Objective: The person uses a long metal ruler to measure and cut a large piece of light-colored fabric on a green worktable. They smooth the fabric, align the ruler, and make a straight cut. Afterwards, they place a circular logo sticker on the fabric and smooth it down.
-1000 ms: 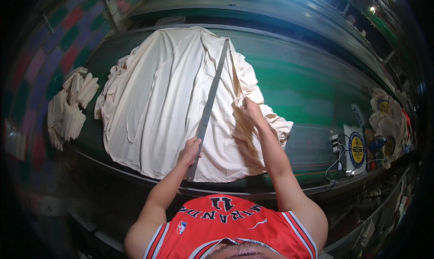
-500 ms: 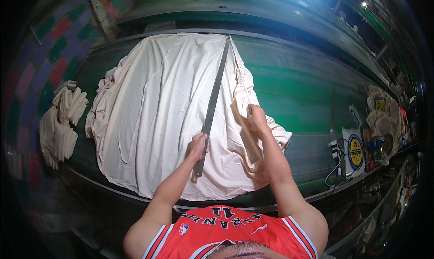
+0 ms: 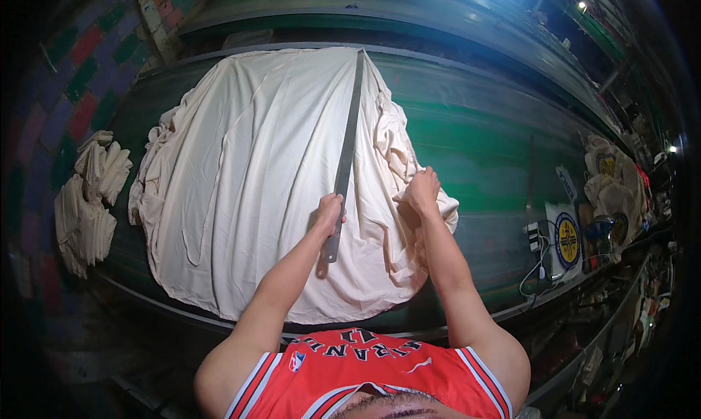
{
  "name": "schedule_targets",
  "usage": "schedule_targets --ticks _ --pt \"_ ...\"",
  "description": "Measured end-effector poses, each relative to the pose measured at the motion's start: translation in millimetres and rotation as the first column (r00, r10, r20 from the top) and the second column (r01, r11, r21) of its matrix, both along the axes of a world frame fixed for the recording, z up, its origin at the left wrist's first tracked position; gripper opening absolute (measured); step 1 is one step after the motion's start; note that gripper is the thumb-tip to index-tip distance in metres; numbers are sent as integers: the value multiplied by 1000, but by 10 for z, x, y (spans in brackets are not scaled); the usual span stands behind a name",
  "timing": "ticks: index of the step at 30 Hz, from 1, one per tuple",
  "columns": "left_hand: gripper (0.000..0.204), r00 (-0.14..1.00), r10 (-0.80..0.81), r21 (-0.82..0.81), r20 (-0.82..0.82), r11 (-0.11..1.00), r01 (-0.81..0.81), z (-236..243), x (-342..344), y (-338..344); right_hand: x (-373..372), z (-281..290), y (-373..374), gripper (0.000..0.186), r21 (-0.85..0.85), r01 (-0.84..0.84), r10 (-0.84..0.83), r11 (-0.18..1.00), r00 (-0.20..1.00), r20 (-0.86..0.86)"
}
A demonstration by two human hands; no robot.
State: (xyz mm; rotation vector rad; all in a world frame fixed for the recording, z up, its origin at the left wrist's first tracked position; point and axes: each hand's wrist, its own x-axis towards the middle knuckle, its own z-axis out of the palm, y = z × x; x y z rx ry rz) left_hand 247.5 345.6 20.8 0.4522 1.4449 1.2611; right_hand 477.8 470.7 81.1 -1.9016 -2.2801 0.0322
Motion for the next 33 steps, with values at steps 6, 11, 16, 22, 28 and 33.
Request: schedule_targets --ticks 6,11,16,22,28,33 --pt "23 992 -36 -12 -118 999 35 91 -60 -243 151 -395 -672 19 87 -265 273 960 957 -96" --pt "19 985 -83 -41 -151 996 78 251 -113 -921 284 -542 -1548 16 -20 -338 326 941 922 -210" --pt "17 987 -81 -50 -141 996 74 385 -17 -1667 421 -603 -1993 25 -160 -233 214 959 968 -129" --pt "17 989 -84 -54 -122 996 77 522 48 -2313 915 -534 -1516 35 -346 116 -25 931 966 259" --pt "17 984 -105 -94 -141 991 92 537 -68 -2797 1091 -240 -1450 31 -219 61 -37 974 993 109" --pt "18 978 -100 -80 -185 993 87 454 -71 -2992 515 -348 -2223 23 -64 -642 586 764 733 -346"
